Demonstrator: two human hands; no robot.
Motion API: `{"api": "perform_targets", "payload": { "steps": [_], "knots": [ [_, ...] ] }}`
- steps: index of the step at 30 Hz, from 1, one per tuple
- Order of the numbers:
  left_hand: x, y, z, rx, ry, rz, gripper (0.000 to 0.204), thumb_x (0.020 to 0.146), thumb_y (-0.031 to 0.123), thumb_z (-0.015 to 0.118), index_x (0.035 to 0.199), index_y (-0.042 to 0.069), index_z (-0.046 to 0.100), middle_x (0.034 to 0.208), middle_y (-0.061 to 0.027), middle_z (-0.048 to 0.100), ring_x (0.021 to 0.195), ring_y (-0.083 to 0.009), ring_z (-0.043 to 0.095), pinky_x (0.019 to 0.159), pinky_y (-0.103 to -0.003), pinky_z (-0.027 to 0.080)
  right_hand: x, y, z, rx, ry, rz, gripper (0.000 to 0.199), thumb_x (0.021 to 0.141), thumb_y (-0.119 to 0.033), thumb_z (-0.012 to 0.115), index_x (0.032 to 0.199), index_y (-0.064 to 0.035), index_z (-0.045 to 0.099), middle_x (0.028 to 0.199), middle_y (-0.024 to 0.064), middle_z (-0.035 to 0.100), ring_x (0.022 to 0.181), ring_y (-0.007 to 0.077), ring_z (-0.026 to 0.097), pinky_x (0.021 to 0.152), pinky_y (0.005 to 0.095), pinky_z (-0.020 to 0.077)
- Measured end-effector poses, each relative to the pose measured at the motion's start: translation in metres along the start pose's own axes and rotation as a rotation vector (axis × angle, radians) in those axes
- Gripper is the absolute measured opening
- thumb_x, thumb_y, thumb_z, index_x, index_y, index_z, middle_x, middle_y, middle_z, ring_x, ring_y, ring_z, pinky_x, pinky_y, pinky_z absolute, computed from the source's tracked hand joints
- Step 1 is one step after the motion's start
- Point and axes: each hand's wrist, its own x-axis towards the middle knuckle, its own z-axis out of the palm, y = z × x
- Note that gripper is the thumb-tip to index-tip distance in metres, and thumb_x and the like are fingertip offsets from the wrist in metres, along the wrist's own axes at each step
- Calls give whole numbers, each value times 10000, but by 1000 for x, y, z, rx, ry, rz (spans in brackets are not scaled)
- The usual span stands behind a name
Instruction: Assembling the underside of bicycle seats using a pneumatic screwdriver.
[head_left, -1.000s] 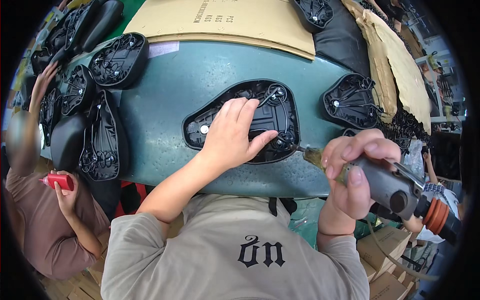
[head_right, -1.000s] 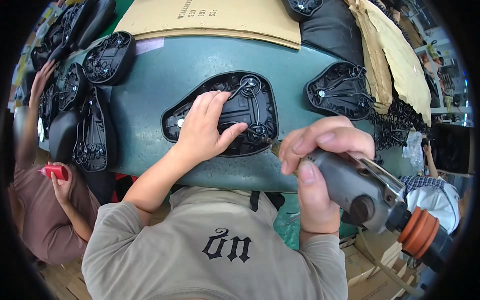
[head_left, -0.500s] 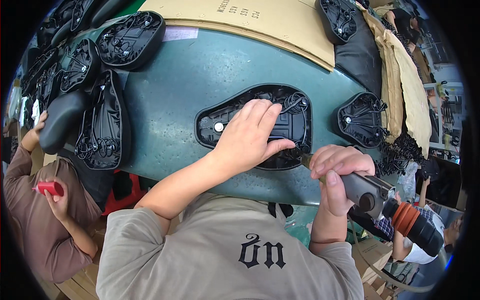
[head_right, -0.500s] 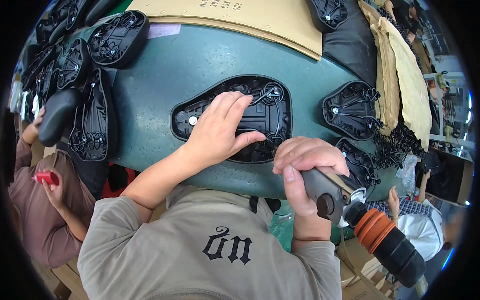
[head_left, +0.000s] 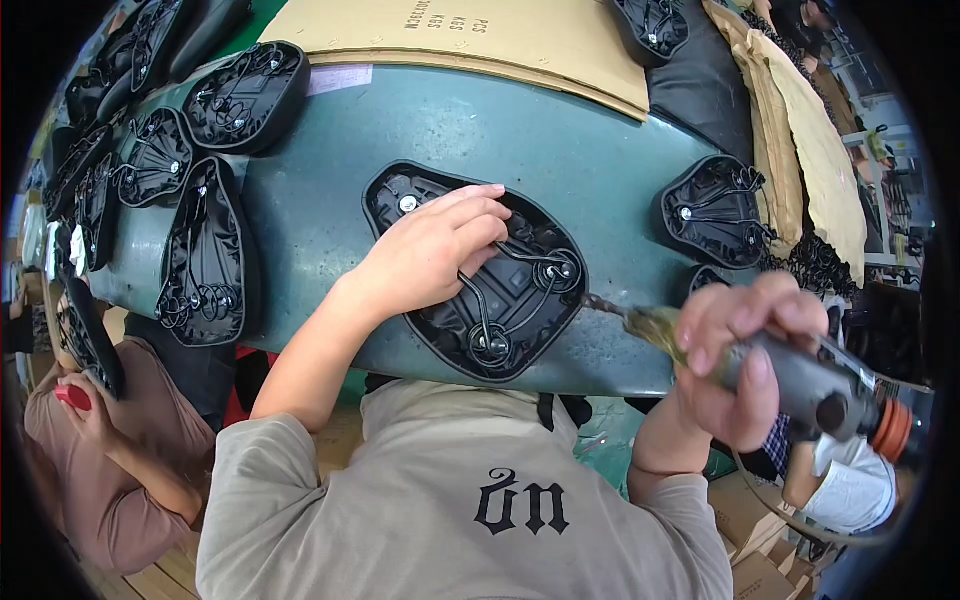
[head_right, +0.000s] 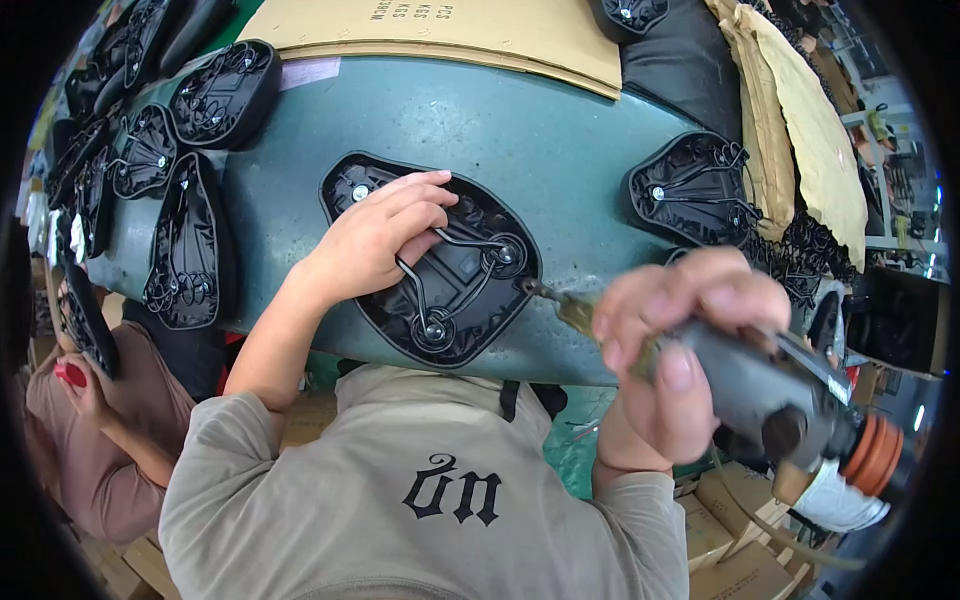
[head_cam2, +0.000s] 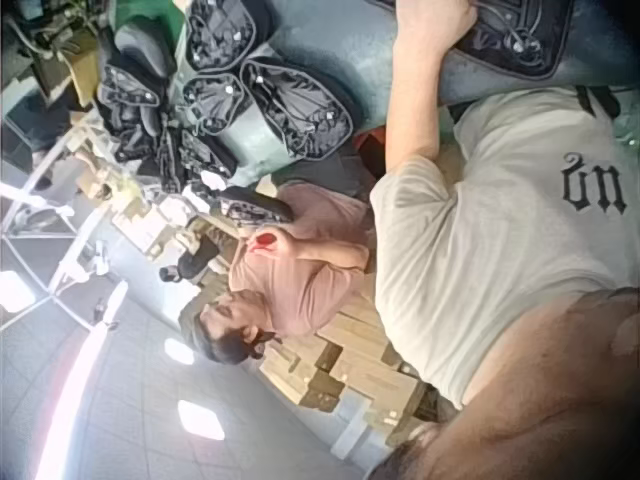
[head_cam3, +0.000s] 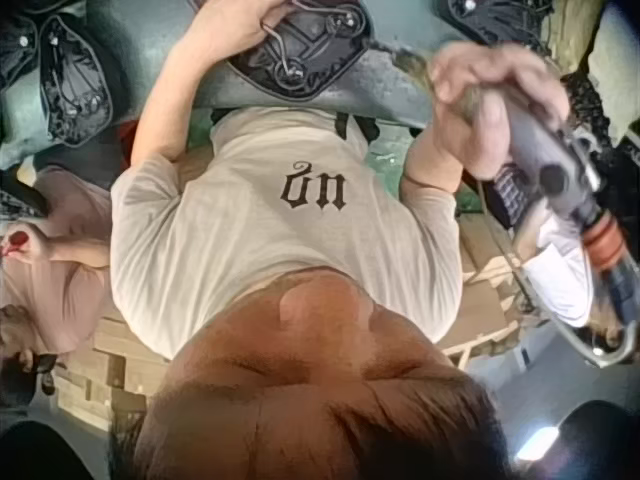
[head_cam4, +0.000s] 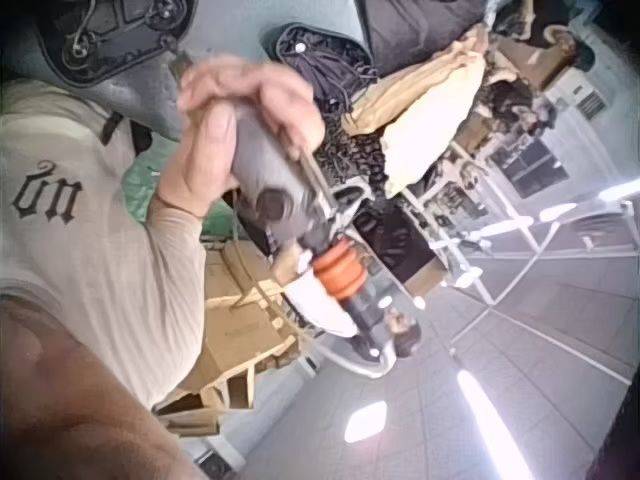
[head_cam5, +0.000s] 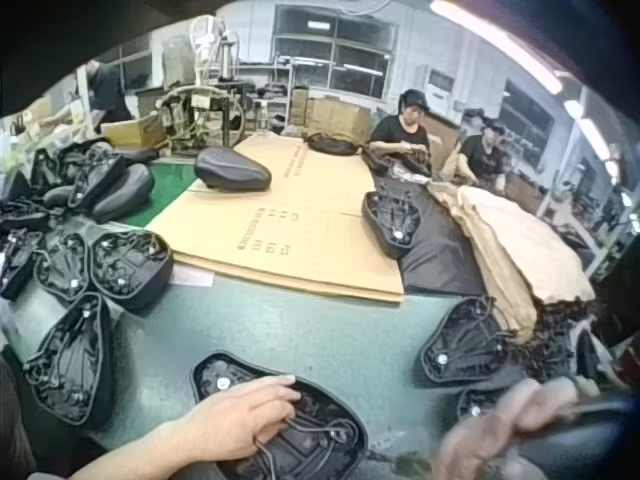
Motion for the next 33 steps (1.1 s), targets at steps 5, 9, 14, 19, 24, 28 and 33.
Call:
{"api": "perform_targets", "payload": {
  "steps": [5,9,14,19,24,28,33],
  "knots": [
    [3,-1,2,27,5,-10,239,799,-40,732,988,40,609,1130,-110,679,1298,-369,590,995,-448,535,10,26,3,50,-18,53,382,902,-52,607,1259,-19,476,1014,172,550,611,187,579,589,386,524],
    [0,-1,3,35,13,-38,238,801,-39,716,992,57,612,1066,-101,666,1278,-347,607,919,-433,569,16,31,-1,68,-44,73,387,898,-58,597,1265,-12,482,1020,178,556,614,188,582,592,382,525],
    [-3,-2,4,59,61,-35,191,837,6,699,999,77,627,1057,-92,665,1283,-321,606,864,-418,592,21,36,-8,51,-2,47,404,897,-70,573,1283,1,479,1034,189,549,617,191,581,592,385,525],
    [-7,-8,4,65,87,43,263,743,-48,664,979,61,623,1007,-84,649,1234,-315,621,853,-412,583,23,43,-16,95,13,64,383,902,-77,571,1268,4,493,1047,194,558,610,194,579,598,392,524],
    [-4,-7,5,54,33,-20,249,723,-26,679,949,51,610,1009,-91,639,1088,-314,637,890,-416,540,21,68,-1,69,-70,147,362,906,-52,585,1251,5,491,1039,193,566,601,191,582,588,370,521],
    [-7,-5,6,69,28,-38,327,708,-32,684,1018,50,621,1079,-92,655,1040,-324,648,889,-427,531,28,74,-1,78,-49,221,326,909,-49,587,1219,2,503,993,185,580,589,188,575,577,370,514],
    [-4,-7,5,66,15,-36,306,748,-1,683,1045,53,636,1060,-97,652,1009,-319,661,868,-425,542,28,80,-1,111,-31,265,186,911,-27,572,1089,-5,524,840,148,601,586,203,575,566,375,508]
  ]
}}
